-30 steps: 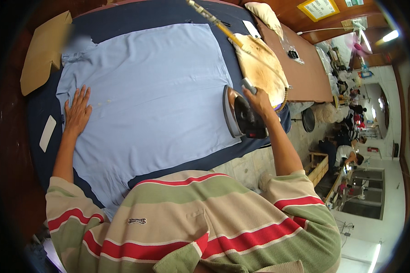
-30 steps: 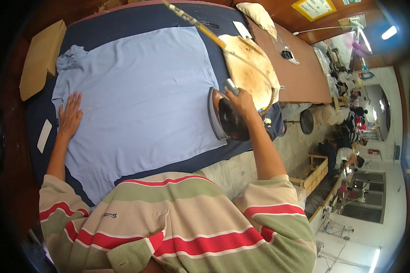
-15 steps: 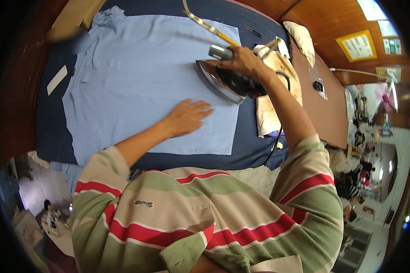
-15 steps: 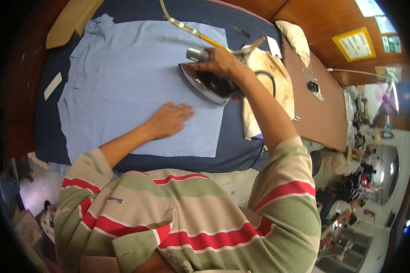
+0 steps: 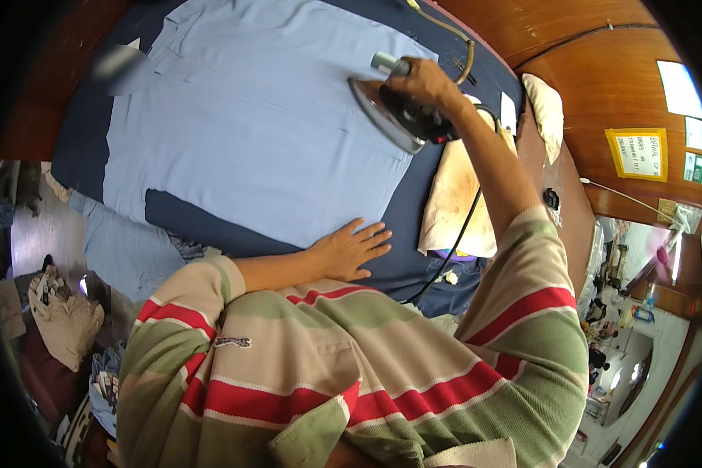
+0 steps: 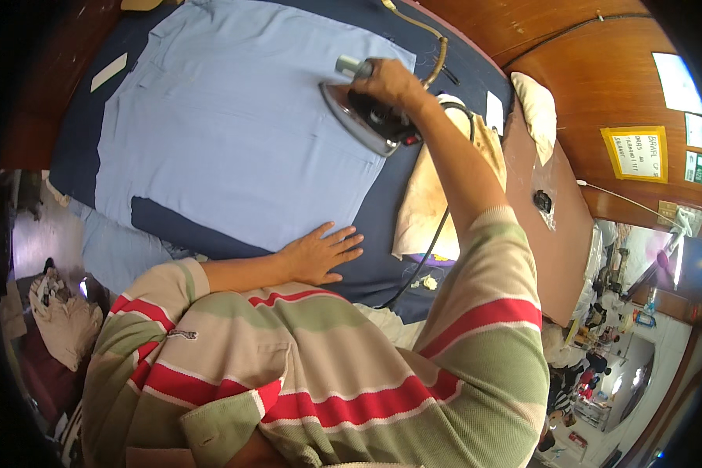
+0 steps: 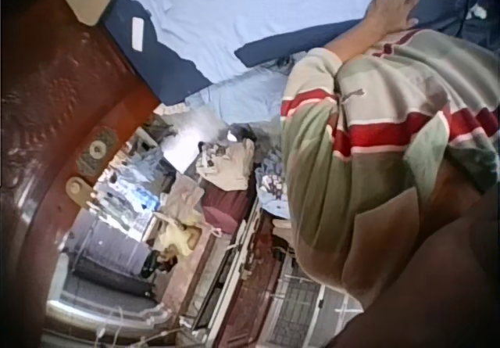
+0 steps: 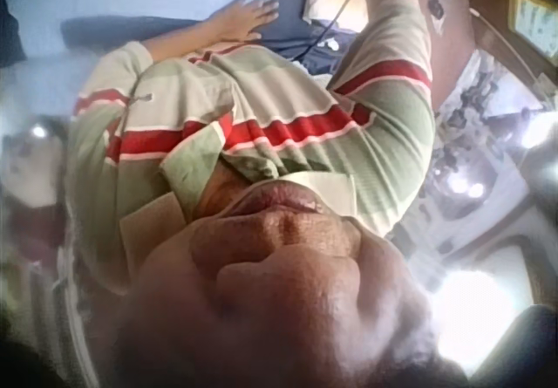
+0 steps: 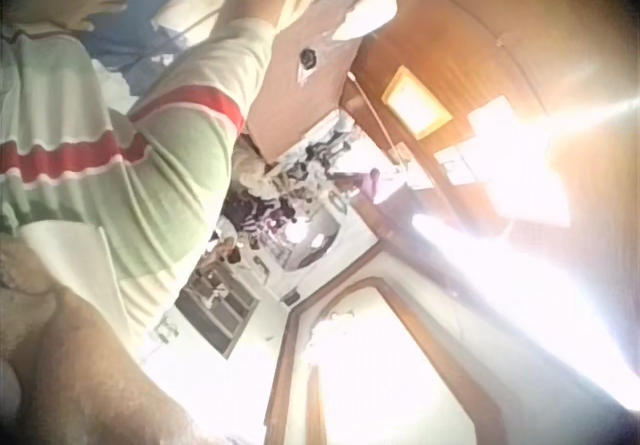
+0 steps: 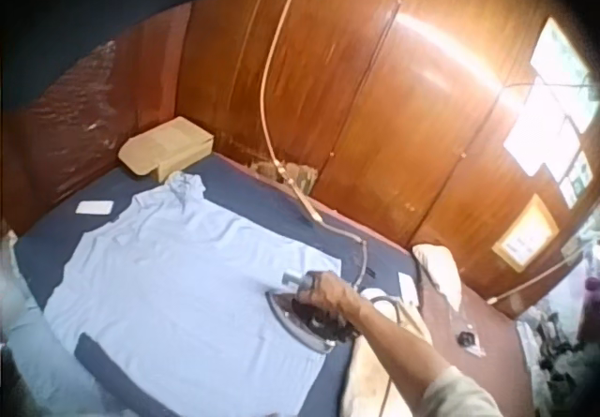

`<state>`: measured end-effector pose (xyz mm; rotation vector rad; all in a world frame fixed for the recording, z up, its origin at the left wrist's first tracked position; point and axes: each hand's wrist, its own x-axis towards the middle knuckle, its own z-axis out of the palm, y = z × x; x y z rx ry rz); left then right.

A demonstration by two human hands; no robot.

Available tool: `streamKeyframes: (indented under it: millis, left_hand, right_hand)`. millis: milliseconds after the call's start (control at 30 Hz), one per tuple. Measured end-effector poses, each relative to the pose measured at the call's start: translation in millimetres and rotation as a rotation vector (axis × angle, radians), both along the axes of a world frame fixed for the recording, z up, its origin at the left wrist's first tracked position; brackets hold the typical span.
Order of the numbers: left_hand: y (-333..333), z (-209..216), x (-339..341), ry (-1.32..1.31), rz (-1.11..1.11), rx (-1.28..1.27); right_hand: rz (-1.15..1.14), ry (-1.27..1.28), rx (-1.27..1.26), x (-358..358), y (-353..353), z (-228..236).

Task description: The person irons a blue shirt on an ironing board using an iron. They spread the fabric flat by hand and move the iron across the sleeves and body of the shirt several times.

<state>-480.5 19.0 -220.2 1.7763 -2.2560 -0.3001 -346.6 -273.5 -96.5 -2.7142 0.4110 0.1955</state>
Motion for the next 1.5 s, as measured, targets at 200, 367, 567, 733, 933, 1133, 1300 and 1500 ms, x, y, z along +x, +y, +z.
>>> streamKeyframes:
  millis: [200, 367, 567, 733, 933, 1133, 1300, 1500]
  left_hand:
    - [1, 3, 1, 0.009, 0.006, 0.026]
    - [1, 6, -1, -0.005, -0.011, 0.05]
    - [6, -3, 4, 0.144, -0.146, -0.166]
    - [7, 24, 34, 0.473, -0.342, -0.35]
    - [-14, 25, 162, 0.213, 0.016, -0.582]
    - [-117, 11, 199, 0.24, -0.029, -0.481]
    - [-189, -5, 170, 0.078, -0.224, -0.363]
    - [-214, -3, 164, 0.068, -0.359, -0.264]
  right_hand:
    - [0.183, -0.044, -0.023, -6, -1, -4]
    - [-0.032, -0.021, -0.015, -5, -4, 5]
    - [-0.06, -0.19, -0.079, -33, 30, 26]
    - [-0.249, -0.129, 0.053, -92, 64, 50]
    - [-0.628, -0.069, 0.105, -154, 123, 44]
    - [-0.934, -0.01, 0.048, -171, 152, 39]
    - [-1.03, -0.02, -0.025, -166, 154, 24]
    - [-1.069, 0.001, -0.014, -160, 148, 7]
